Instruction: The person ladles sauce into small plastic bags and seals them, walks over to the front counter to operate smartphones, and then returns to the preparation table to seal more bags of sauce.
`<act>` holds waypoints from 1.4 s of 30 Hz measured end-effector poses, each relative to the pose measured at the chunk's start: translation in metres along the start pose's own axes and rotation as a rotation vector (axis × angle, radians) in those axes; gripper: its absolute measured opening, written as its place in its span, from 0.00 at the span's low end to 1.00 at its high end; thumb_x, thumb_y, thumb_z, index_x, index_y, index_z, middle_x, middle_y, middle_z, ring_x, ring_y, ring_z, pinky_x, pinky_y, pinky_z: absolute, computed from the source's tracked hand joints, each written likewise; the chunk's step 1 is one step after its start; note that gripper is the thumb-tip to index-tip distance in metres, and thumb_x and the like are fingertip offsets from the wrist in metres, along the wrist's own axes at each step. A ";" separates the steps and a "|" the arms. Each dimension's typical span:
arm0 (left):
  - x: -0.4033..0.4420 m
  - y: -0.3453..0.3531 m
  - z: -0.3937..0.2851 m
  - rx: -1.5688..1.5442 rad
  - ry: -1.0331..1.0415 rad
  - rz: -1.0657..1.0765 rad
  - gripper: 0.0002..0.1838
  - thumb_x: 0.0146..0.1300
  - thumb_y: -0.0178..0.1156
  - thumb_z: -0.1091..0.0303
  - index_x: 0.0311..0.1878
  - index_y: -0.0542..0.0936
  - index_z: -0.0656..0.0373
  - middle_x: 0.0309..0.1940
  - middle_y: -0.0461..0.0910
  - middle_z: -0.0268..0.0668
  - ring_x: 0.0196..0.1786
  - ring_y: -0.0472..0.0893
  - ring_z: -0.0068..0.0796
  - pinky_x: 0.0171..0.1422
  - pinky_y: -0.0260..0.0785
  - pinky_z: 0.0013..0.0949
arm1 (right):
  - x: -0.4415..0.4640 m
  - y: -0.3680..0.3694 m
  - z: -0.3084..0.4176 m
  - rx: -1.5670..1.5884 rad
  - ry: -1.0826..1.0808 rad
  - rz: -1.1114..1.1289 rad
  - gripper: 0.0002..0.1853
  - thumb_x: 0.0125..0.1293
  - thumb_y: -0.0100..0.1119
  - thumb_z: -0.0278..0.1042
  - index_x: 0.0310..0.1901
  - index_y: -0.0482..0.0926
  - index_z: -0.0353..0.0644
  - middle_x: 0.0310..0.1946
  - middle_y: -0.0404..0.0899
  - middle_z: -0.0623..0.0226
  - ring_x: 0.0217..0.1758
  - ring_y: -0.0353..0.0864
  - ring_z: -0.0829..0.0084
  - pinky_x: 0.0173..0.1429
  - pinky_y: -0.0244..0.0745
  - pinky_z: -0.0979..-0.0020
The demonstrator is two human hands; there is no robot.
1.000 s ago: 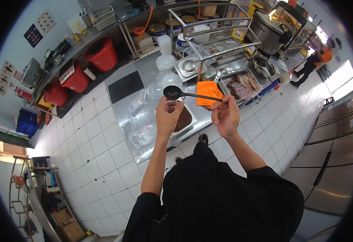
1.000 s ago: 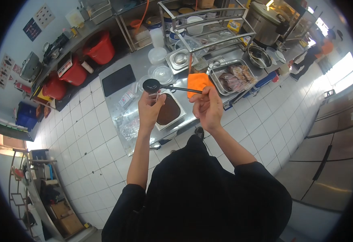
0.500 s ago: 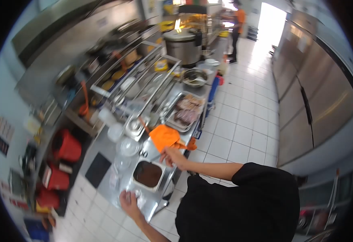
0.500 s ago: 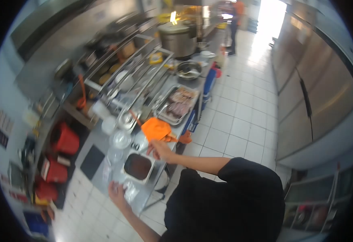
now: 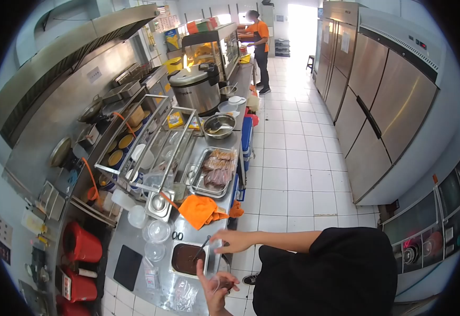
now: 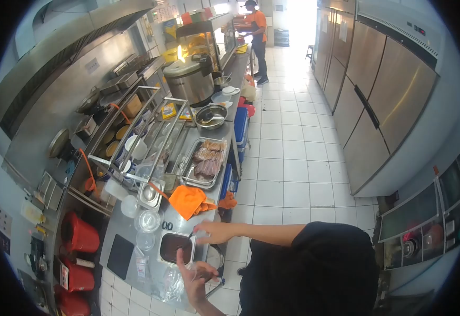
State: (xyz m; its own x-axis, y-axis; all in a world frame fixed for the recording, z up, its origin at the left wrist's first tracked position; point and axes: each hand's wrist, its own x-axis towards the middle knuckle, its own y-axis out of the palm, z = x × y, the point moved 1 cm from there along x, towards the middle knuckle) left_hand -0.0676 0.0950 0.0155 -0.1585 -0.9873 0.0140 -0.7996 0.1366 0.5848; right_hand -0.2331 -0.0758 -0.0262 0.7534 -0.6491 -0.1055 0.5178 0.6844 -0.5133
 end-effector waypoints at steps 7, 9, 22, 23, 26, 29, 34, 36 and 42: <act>0.041 0.074 0.040 -0.007 -0.056 0.060 0.69 0.42 0.67 0.68 0.82 0.29 0.47 0.60 0.68 0.55 0.39 0.84 0.52 0.33 0.84 0.47 | -0.093 -0.034 0.036 0.585 -0.123 0.230 0.14 0.70 0.66 0.38 0.49 0.81 0.37 0.45 0.79 0.68 0.38 0.82 0.77 0.41 0.80 0.73; 0.054 0.096 0.045 0.002 -0.105 0.125 0.70 0.40 0.66 0.68 0.82 0.29 0.47 0.62 0.67 0.57 0.40 0.83 0.54 0.32 0.85 0.49 | -0.118 -0.052 0.038 0.695 -0.112 0.173 0.10 0.70 0.65 0.33 0.45 0.81 0.36 0.43 0.78 0.69 0.31 0.83 0.78 0.31 0.80 0.77; 0.131 0.306 0.212 0.174 -0.294 0.494 0.52 0.65 0.65 0.72 0.82 0.40 0.53 0.60 0.73 0.54 0.54 0.82 0.47 0.50 0.82 0.46 | -0.380 -0.202 -0.073 0.760 -0.068 -0.380 0.06 0.71 0.66 0.31 0.41 0.82 0.38 0.31 0.82 0.70 0.28 0.80 0.81 0.46 0.74 0.74; 0.135 0.325 0.229 0.278 -0.265 0.496 0.50 0.68 0.63 0.74 0.82 0.40 0.54 0.58 0.75 0.53 0.55 0.82 0.44 0.54 0.81 0.44 | -0.404 -0.217 -0.077 0.823 -0.027 -0.405 0.05 0.70 0.67 0.29 0.41 0.82 0.37 0.29 0.81 0.71 0.28 0.80 0.81 0.42 0.73 0.75; 0.146 0.359 0.283 0.313 -0.274 0.479 0.38 0.73 0.61 0.71 0.78 0.51 0.60 0.61 0.75 0.48 0.59 0.81 0.39 0.58 0.80 0.42 | -0.455 -0.239 -0.108 0.556 -0.162 -0.610 0.05 0.69 0.68 0.28 0.39 0.83 0.37 0.32 0.82 0.70 0.33 0.79 0.82 0.42 0.74 0.76; 0.162 0.391 0.313 0.428 -0.277 0.511 0.31 0.73 0.61 0.71 0.74 0.60 0.62 0.59 0.77 0.46 0.58 0.82 0.36 0.59 0.79 0.40 | -0.494 -0.251 -0.132 0.632 -0.105 -0.709 0.06 0.68 0.69 0.28 0.39 0.83 0.36 0.33 0.83 0.70 0.37 0.79 0.82 0.45 0.74 0.76; 0.165 0.409 0.349 0.685 -0.123 0.604 0.21 0.69 0.64 0.74 0.63 0.72 0.68 0.53 0.82 0.48 0.60 0.81 0.36 0.61 0.77 0.36 | -0.527 -0.258 -0.169 0.612 -0.121 -0.877 0.08 0.66 0.72 0.31 0.38 0.82 0.38 0.32 0.83 0.71 0.37 0.79 0.83 0.43 0.74 0.77; 0.167 0.441 0.336 0.810 -0.023 0.664 0.20 0.70 0.62 0.75 0.63 0.74 0.64 0.52 0.84 0.47 0.57 0.83 0.37 0.61 0.75 0.38 | -0.541 -0.261 -0.173 0.659 -0.040 -0.835 0.08 0.64 0.73 0.27 0.38 0.80 0.37 0.36 0.82 0.69 0.41 0.79 0.80 0.48 0.74 0.75; 0.165 0.462 0.343 0.764 -0.078 0.772 0.23 0.72 0.57 0.76 0.69 0.69 0.62 0.45 0.87 0.43 0.52 0.85 0.39 0.65 0.71 0.40 | -0.572 -0.258 -0.176 0.812 -0.169 -0.932 0.07 0.65 0.70 0.21 0.37 0.78 0.37 0.36 0.80 0.68 0.41 0.79 0.79 0.48 0.75 0.74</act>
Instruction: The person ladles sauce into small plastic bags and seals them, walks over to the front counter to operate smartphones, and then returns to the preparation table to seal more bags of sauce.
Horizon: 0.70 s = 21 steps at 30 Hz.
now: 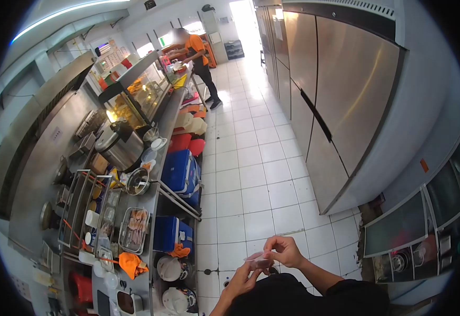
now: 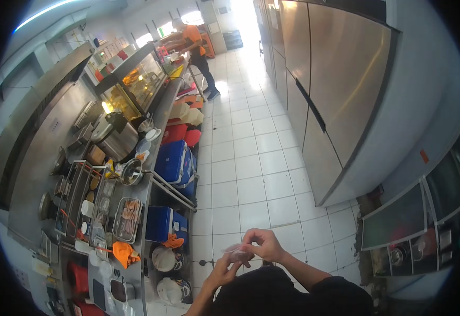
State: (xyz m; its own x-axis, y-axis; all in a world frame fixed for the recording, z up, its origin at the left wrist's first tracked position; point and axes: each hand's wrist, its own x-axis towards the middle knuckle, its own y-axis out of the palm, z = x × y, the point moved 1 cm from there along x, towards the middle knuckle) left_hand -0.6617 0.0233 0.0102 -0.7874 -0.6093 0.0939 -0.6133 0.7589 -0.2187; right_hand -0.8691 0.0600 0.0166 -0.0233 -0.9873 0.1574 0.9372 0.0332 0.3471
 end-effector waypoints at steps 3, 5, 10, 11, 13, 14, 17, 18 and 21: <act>0.005 -0.005 -0.018 0.034 -0.069 0.026 0.28 0.72 0.57 0.76 0.74 0.64 0.63 0.41 0.87 0.41 0.52 0.85 0.39 0.68 0.68 0.40 | 0.003 -0.005 0.006 0.006 -0.021 0.029 0.07 0.65 0.69 0.20 0.37 0.78 0.37 0.35 0.80 0.68 0.41 0.79 0.79 0.49 0.75 0.74; 0.002 -0.011 -0.022 0.088 -0.099 0.053 0.30 0.72 0.57 0.75 0.75 0.62 0.63 0.40 0.87 0.42 0.52 0.85 0.41 0.69 0.66 0.40 | 0.008 -0.004 0.009 -0.073 -0.015 0.057 0.06 0.65 0.69 0.20 0.37 0.78 0.36 0.36 0.80 0.67 0.42 0.79 0.79 0.50 0.76 0.74; -0.007 -0.039 -0.033 0.379 0.023 -0.090 0.32 0.70 0.62 0.71 0.75 0.63 0.61 0.48 0.85 0.43 0.56 0.83 0.47 0.72 0.64 0.41 | 0.025 0.018 0.015 -0.057 0.043 0.146 0.06 0.67 0.69 0.25 0.38 0.80 0.36 0.34 0.81 0.72 0.39 0.79 0.82 0.46 0.77 0.76; -0.010 -0.041 -0.034 0.452 0.118 -0.203 0.33 0.69 0.64 0.70 0.74 0.64 0.61 0.50 0.85 0.44 0.57 0.82 0.48 0.72 0.64 0.42 | 0.028 0.023 0.014 -0.086 0.033 0.167 0.06 0.68 0.69 0.25 0.38 0.80 0.36 0.34 0.81 0.72 0.39 0.79 0.82 0.46 0.77 0.76; -0.016 -0.040 -0.032 0.032 0.060 -0.400 0.22 0.70 0.63 0.73 0.65 0.73 0.63 0.53 0.83 0.43 0.58 0.81 0.39 0.69 0.68 0.39 | 0.033 0.034 0.010 -0.141 0.006 0.210 0.06 0.68 0.69 0.26 0.39 0.80 0.36 0.35 0.81 0.72 0.39 0.80 0.82 0.46 0.78 0.76; -0.021 -0.035 -0.016 -0.153 0.050 -0.490 0.18 0.70 0.63 0.74 0.61 0.75 0.64 0.52 0.84 0.42 0.57 0.81 0.35 0.67 0.69 0.37 | 0.034 0.038 0.003 -0.133 0.017 0.209 0.06 0.68 0.68 0.26 0.39 0.80 0.36 0.35 0.81 0.72 0.39 0.80 0.82 0.46 0.78 0.76; -0.029 -0.026 0.009 -0.397 0.034 -0.680 0.06 0.73 0.59 0.77 0.50 0.78 0.67 0.46 0.84 0.39 0.50 0.82 0.24 0.59 0.74 0.30 | 0.032 0.050 -0.017 -0.098 0.052 0.194 0.06 0.69 0.68 0.27 0.39 0.80 0.36 0.35 0.82 0.72 0.40 0.80 0.82 0.47 0.77 0.76; -0.034 -0.024 0.005 -0.405 0.032 -0.718 0.06 0.74 0.58 0.77 0.50 0.78 0.67 0.44 0.83 0.39 0.49 0.82 0.24 0.58 0.75 0.30 | 0.031 0.055 -0.019 -0.084 0.068 0.196 0.06 0.69 0.68 0.27 0.40 0.80 0.37 0.35 0.82 0.72 0.40 0.80 0.82 0.47 0.77 0.76; -0.050 -0.022 -0.001 -0.398 0.077 -0.791 0.05 0.74 0.57 0.77 0.49 0.78 0.67 0.41 0.83 0.38 0.45 0.83 0.24 0.55 0.77 0.30 | 0.027 0.065 -0.029 -0.085 0.124 0.242 0.05 0.70 0.67 0.27 0.41 0.81 0.35 0.37 0.82 0.69 0.41 0.80 0.80 0.50 0.78 0.75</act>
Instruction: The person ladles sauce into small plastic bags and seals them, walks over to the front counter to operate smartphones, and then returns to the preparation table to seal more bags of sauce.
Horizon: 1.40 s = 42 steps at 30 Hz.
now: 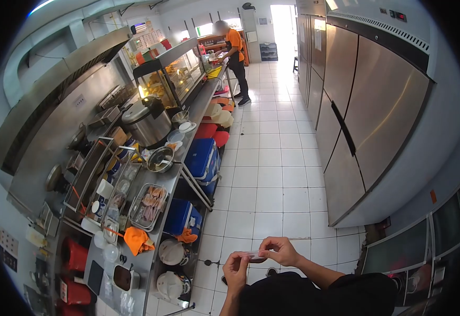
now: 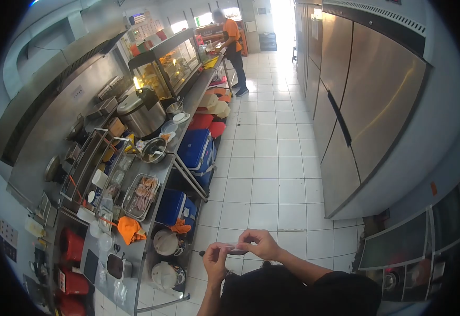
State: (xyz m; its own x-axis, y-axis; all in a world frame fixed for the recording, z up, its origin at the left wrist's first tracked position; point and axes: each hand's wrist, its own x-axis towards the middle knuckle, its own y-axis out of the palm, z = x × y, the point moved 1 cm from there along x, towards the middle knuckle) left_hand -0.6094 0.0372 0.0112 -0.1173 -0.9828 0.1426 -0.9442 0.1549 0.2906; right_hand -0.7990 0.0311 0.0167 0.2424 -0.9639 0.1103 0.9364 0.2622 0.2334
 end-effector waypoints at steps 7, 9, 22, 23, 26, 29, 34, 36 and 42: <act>-0.023 -0.025 -0.021 0.036 -0.015 -0.019 0.03 0.74 0.57 0.77 0.46 0.77 0.68 0.37 0.83 0.40 0.41 0.85 0.26 0.52 0.82 0.35 | 0.003 0.019 -0.015 -0.203 0.037 0.191 0.05 0.69 0.67 0.27 0.43 0.83 0.36 0.37 0.83 0.71 0.43 0.78 0.81 0.51 0.73 0.76; -0.030 -0.035 -0.016 0.083 0.024 -0.054 0.04 0.72 0.59 0.77 0.46 0.78 0.68 0.37 0.85 0.40 0.42 0.85 0.27 0.52 0.81 0.34 | 0.006 0.026 -0.004 -0.243 0.012 0.235 0.05 0.67 0.68 0.28 0.40 0.84 0.37 0.35 0.83 0.71 0.40 0.77 0.81 0.48 0.71 0.75; -0.044 -0.054 -0.040 0.267 0.171 0.032 0.03 0.64 0.64 0.82 0.39 0.84 0.65 0.41 0.87 0.44 0.51 0.86 0.37 0.53 0.77 0.35 | 0.015 0.032 0.001 -0.221 -0.204 0.348 0.02 0.67 0.68 0.25 0.38 0.88 0.37 0.36 0.86 0.63 0.40 0.83 0.74 0.48 0.76 0.72; -0.042 -0.049 -0.042 0.261 0.168 0.022 0.03 0.64 0.64 0.82 0.39 0.83 0.65 0.41 0.87 0.44 0.50 0.86 0.37 0.53 0.76 0.35 | 0.014 0.031 0.001 -0.216 -0.217 0.346 0.02 0.67 0.67 0.25 0.39 0.87 0.37 0.36 0.86 0.65 0.40 0.82 0.75 0.47 0.74 0.72; -0.038 -0.038 -0.038 0.329 0.176 0.012 0.03 0.63 0.64 0.81 0.39 0.83 0.65 0.40 0.87 0.43 0.49 0.86 0.34 0.53 0.76 0.33 | 0.010 0.030 0.002 -0.212 -0.236 0.318 0.02 0.68 0.65 0.26 0.40 0.85 0.39 0.37 0.85 0.68 0.39 0.79 0.77 0.44 0.71 0.73; -0.036 -0.025 -0.035 0.391 0.203 0.006 0.04 0.61 0.65 0.80 0.39 0.82 0.64 0.40 0.86 0.43 0.46 0.85 0.32 0.52 0.76 0.31 | 0.002 0.032 0.005 -0.228 -0.215 0.264 0.03 0.68 0.65 0.26 0.41 0.84 0.39 0.37 0.83 0.70 0.38 0.77 0.77 0.43 0.70 0.73; -0.031 -0.015 -0.027 0.364 0.248 0.060 0.05 0.61 0.65 0.80 0.40 0.83 0.63 0.40 0.86 0.42 0.42 0.84 0.30 0.49 0.75 0.31 | -0.004 0.028 0.010 -0.260 -0.204 0.288 0.02 0.67 0.64 0.23 0.40 0.82 0.37 0.39 0.83 0.66 0.41 0.80 0.75 0.48 0.73 0.72; -0.031 -0.017 -0.019 0.340 0.236 0.091 0.05 0.60 0.65 0.81 0.40 0.83 0.64 0.39 0.85 0.41 0.42 0.84 0.29 0.48 0.75 0.30 | -0.005 0.026 0.005 -0.257 -0.203 0.277 0.02 0.67 0.64 0.24 0.40 0.82 0.38 0.38 0.83 0.68 0.39 0.79 0.77 0.46 0.72 0.73; -0.032 -0.010 -0.019 0.383 0.160 0.039 0.06 0.60 0.64 0.83 0.40 0.82 0.64 0.37 0.85 0.39 0.40 0.84 0.27 0.48 0.76 0.28 | -0.003 0.026 0.003 -0.358 -0.201 0.253 0.02 0.67 0.63 0.25 0.39 0.81 0.39 0.35 0.82 0.67 0.37 0.78 0.78 0.44 0.72 0.74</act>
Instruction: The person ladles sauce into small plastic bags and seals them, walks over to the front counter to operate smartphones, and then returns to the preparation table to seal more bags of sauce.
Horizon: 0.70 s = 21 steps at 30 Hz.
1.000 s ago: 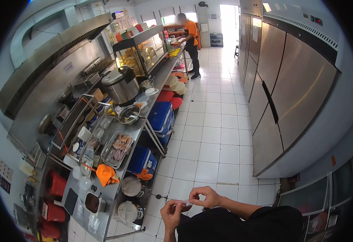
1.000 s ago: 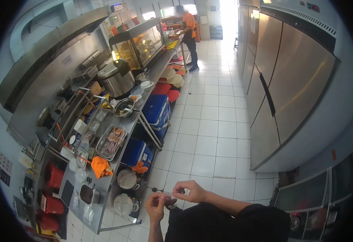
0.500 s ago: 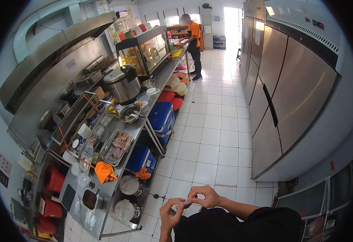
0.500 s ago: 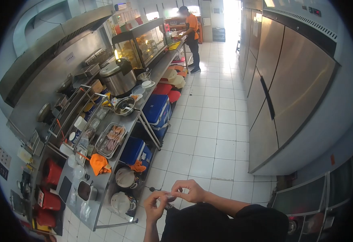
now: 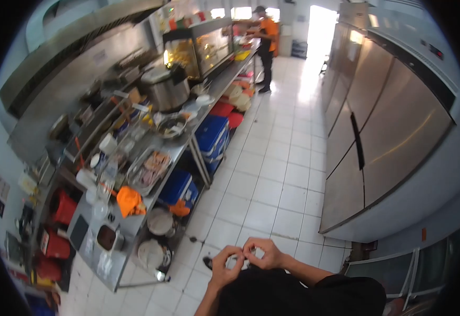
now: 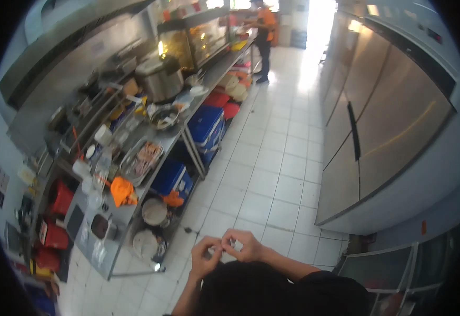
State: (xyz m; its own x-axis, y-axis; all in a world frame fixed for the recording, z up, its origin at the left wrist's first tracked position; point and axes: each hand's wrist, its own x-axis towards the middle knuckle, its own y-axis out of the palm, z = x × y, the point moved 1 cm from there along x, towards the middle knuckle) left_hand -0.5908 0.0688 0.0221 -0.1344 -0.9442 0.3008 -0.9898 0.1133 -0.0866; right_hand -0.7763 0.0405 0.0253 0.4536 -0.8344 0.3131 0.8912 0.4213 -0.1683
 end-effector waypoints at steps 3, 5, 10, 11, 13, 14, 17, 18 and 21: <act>-0.004 -0.006 0.014 0.000 0.007 -0.034 0.06 0.61 0.62 0.82 0.40 0.81 0.64 0.37 0.84 0.38 0.41 0.85 0.26 0.49 0.76 0.28 | 0.004 0.000 -0.008 0.052 -0.010 0.016 0.03 0.66 0.65 0.25 0.39 0.82 0.38 0.35 0.83 0.66 0.37 0.79 0.76 0.44 0.72 0.74; -0.003 -0.009 0.012 0.008 0.057 -0.046 0.06 0.62 0.63 0.82 0.41 0.81 0.64 0.38 0.84 0.38 0.41 0.85 0.25 0.49 0.77 0.28 | 0.009 0.003 -0.011 0.094 0.003 0.041 0.03 0.66 0.65 0.25 0.39 0.83 0.38 0.36 0.84 0.66 0.37 0.79 0.76 0.44 0.72 0.74; -0.006 -0.010 -0.002 0.014 -0.050 -0.050 0.05 0.63 0.64 0.80 0.41 0.80 0.65 0.38 0.84 0.37 0.39 0.84 0.24 0.47 0.77 0.27 | 0.012 0.008 -0.023 0.139 -0.014 0.058 0.03 0.63 0.65 0.24 0.38 0.82 0.38 0.35 0.84 0.66 0.37 0.79 0.76 0.43 0.73 0.74; -0.006 -0.011 -0.001 0.041 -0.035 -0.064 0.04 0.64 0.64 0.80 0.41 0.80 0.65 0.37 0.84 0.37 0.38 0.84 0.25 0.46 0.77 0.27 | 0.014 0.009 -0.022 0.119 -0.011 0.061 0.03 0.62 0.65 0.23 0.37 0.82 0.38 0.35 0.83 0.66 0.37 0.80 0.76 0.43 0.75 0.74; -0.006 -0.009 0.006 0.047 -0.052 -0.092 0.05 0.63 0.64 0.81 0.41 0.80 0.65 0.37 0.84 0.37 0.37 0.84 0.24 0.46 0.77 0.27 | 0.020 0.009 -0.024 0.132 0.000 0.077 0.03 0.62 0.66 0.23 0.37 0.81 0.38 0.35 0.82 0.66 0.37 0.80 0.76 0.44 0.75 0.74; -0.009 -0.009 0.010 0.047 -0.059 -0.102 0.05 0.63 0.64 0.81 0.42 0.80 0.65 0.37 0.84 0.38 0.37 0.84 0.24 0.46 0.77 0.27 | 0.021 0.010 -0.024 0.137 0.007 0.081 0.03 0.62 0.66 0.23 0.36 0.81 0.38 0.35 0.82 0.66 0.37 0.80 0.76 0.44 0.75 0.74; -0.003 -0.011 0.018 -0.054 -0.052 -0.159 0.05 0.62 0.65 0.83 0.40 0.83 0.66 0.40 0.86 0.41 0.45 0.86 0.32 0.53 0.78 0.32 | 0.027 0.007 -0.031 0.180 -0.003 0.084 0.03 0.65 0.65 0.25 0.37 0.81 0.38 0.37 0.82 0.65 0.39 0.81 0.74 0.46 0.75 0.72; 0.000 -0.013 0.017 -0.092 -0.018 -0.181 0.05 0.61 0.65 0.84 0.39 0.84 0.66 0.41 0.87 0.42 0.47 0.86 0.34 0.54 0.78 0.34 | 0.029 0.006 -0.033 0.198 0.001 0.083 0.03 0.65 0.66 0.26 0.38 0.81 0.38 0.38 0.83 0.64 0.39 0.81 0.73 0.47 0.75 0.72; 0.005 -0.024 0.025 -0.144 -0.041 -0.129 0.06 0.61 0.67 0.83 0.40 0.85 0.65 0.43 0.88 0.44 0.52 0.86 0.41 0.59 0.77 0.39 | 0.037 -0.003 -0.044 0.212 -0.027 0.136 0.07 0.64 0.71 0.30 0.41 0.84 0.40 0.38 0.83 0.65 0.40 0.82 0.72 0.47 0.75 0.72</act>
